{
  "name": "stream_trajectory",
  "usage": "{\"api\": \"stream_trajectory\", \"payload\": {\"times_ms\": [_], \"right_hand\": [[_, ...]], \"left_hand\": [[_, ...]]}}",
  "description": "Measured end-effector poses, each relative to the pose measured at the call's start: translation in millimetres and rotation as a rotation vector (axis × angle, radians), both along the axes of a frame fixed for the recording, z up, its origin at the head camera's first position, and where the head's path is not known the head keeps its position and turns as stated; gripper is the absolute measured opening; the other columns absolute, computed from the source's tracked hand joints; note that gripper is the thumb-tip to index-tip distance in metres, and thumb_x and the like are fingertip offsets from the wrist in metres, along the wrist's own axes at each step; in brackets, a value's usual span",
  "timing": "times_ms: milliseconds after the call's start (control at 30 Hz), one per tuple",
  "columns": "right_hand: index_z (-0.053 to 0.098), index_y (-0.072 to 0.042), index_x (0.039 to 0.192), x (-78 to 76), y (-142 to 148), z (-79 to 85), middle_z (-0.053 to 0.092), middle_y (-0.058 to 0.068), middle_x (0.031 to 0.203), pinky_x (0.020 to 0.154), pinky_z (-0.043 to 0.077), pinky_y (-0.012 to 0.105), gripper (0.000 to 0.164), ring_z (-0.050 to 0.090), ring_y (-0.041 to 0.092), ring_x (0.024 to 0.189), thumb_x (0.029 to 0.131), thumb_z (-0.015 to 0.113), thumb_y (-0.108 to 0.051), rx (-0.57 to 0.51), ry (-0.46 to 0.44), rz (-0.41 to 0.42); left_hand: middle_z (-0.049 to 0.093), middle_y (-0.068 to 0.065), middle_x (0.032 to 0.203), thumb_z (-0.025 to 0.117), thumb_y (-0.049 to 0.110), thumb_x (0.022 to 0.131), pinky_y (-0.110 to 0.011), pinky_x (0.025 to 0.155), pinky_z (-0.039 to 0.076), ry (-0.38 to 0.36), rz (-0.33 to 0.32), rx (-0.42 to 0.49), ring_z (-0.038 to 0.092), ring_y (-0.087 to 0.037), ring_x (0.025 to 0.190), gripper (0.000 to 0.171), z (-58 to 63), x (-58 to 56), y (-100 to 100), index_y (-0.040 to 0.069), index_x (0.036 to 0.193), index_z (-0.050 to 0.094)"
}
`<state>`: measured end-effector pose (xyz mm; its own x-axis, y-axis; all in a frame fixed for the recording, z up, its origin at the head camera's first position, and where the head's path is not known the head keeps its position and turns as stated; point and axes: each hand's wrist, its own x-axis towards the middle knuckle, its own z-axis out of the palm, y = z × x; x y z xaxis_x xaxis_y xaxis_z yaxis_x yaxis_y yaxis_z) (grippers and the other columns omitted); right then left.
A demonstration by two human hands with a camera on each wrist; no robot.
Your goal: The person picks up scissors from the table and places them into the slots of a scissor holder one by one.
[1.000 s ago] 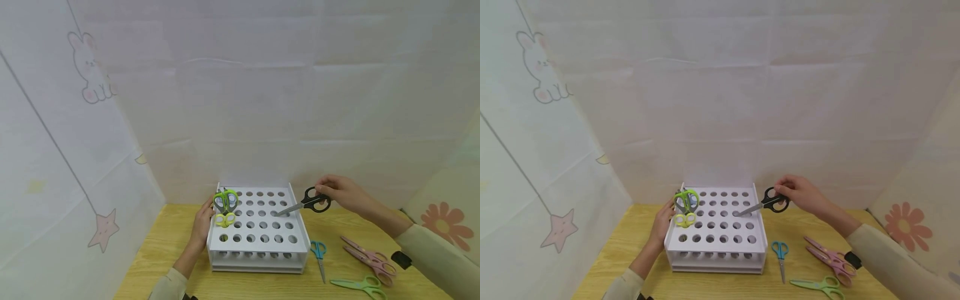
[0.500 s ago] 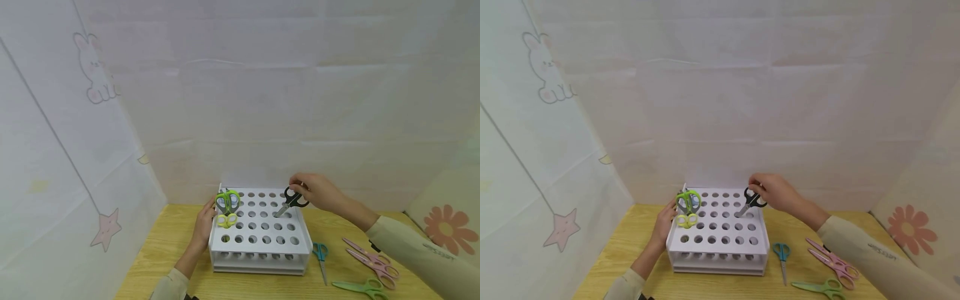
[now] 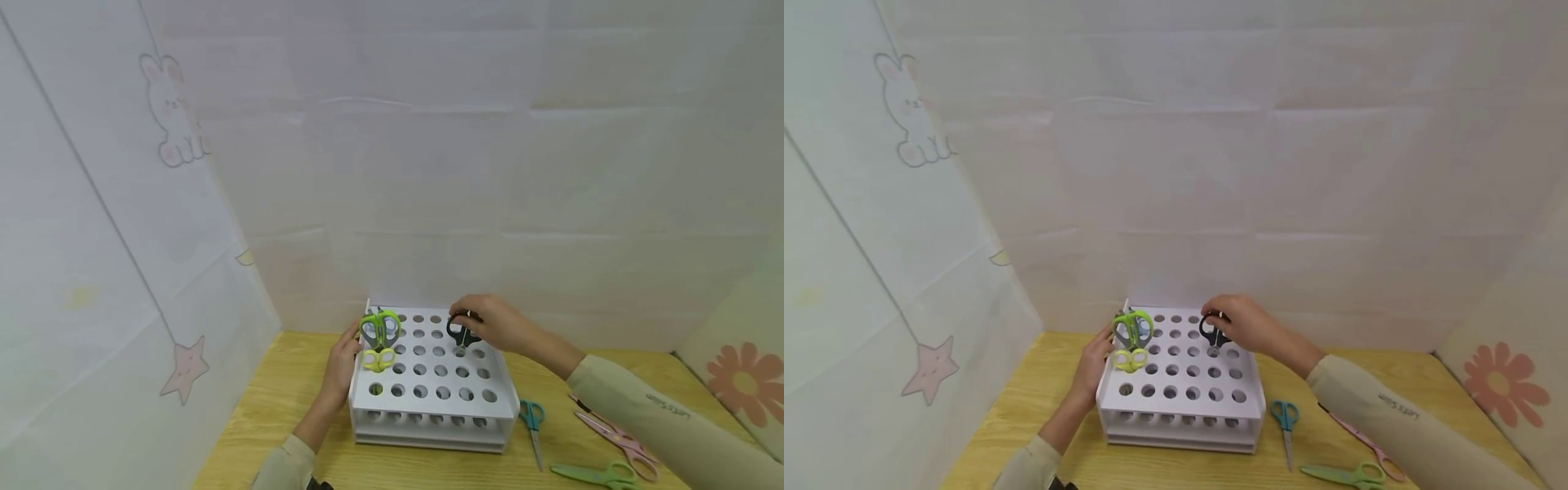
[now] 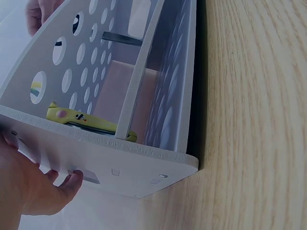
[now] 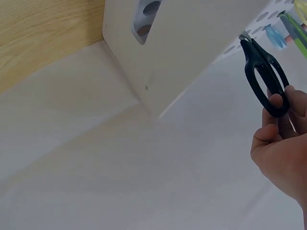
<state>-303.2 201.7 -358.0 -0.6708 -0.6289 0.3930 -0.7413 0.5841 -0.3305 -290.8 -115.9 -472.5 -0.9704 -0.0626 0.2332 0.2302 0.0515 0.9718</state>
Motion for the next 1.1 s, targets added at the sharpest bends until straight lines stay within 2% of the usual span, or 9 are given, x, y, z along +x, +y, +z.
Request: {"api": "stream_trajectory", "payload": {"times_ms": [200,400,600,767,867,933,1100], "right_hand": [[0.074,-0.006,0.111,-1.6,1,-10.4,0.072,0.006,0.103,0.071,0.056,0.028,0.018,0.066,0.011,0.086,0.094,0.071,-0.002,0.009,-0.015,0.017],[0.074,-0.006,0.112,-2.2,2,-17.6,0.073,0.004,0.103,0.072,0.056,0.028,0.020,0.066,0.010,0.087,0.093,0.071,0.000,0.027,0.017,0.028],[0.074,-0.005,0.116,5.5,9,-18.4,0.073,0.004,0.108,0.074,0.055,0.032,0.023,0.065,0.012,0.090,0.094,0.070,0.000,0.052,0.027,-0.017],[0.072,-0.006,0.124,13.5,12,-17.3,0.073,0.000,0.109,0.081,0.053,0.040,0.028,0.064,0.009,0.089,0.097,0.070,-0.010,0.096,0.020,-0.081],[0.070,-0.005,0.128,17.8,14,-15.1,0.073,0.002,0.114,0.088,0.052,0.045,0.032,0.067,0.014,0.095,0.097,0.071,-0.012,0.091,0.006,-0.103],[0.068,-0.004,0.130,20.5,16,-13.0,0.071,0.006,0.120,0.096,0.050,0.049,0.034,0.067,0.021,0.107,0.097,0.070,-0.011,0.077,-0.005,-0.107],[0.066,-0.001,0.132,28.2,25,-11.1,0.065,0.014,0.131,0.105,0.042,0.057,0.036,0.055,0.040,0.127,0.097,0.069,-0.008,0.052,0.005,-0.114]], "left_hand": [[0.042,-0.009,0.157,0.044,0.005,0.096,-0.047,0.118,0.022,0.000,-0.014,0.017,0.031,-0.031,0.146,0.055,-1.4,-1.9,2,0.007,0.151,0.050],[0.041,-0.008,0.158,0.043,0.006,0.096,-0.048,0.119,0.020,-0.007,-0.032,0.024,0.029,-0.030,0.147,0.056,-1.4,-1.1,3,0.008,0.152,0.049],[0.039,-0.012,0.158,0.042,0.005,0.096,-0.049,0.118,0.022,-0.001,-0.057,0.013,0.030,-0.032,0.146,0.056,-0.4,-3.4,12,0.004,0.152,0.046],[0.042,-0.011,0.157,0.043,0.005,0.096,-0.048,0.118,0.022,0.006,-0.060,-0.009,0.031,-0.030,0.146,0.056,-1.2,-5.0,14,0.007,0.152,0.049],[0.044,-0.009,0.156,0.044,0.006,0.096,-0.048,0.118,0.023,0.004,-0.047,-0.023,0.032,-0.029,0.145,0.055,0.0,-6.3,11,0.008,0.151,0.051],[0.044,-0.009,0.156,0.044,0.006,0.096,-0.050,0.118,0.022,0.007,-0.044,-0.029,0.032,-0.031,0.146,0.055,0.2,-7.2,8,0.007,0.151,0.050],[0.043,-0.008,0.156,0.044,0.005,0.097,-0.048,0.119,0.021,-0.009,-0.036,-0.019,0.030,-0.030,0.147,0.055,-1.9,-6.4,-2,0.008,0.152,0.049]]}}
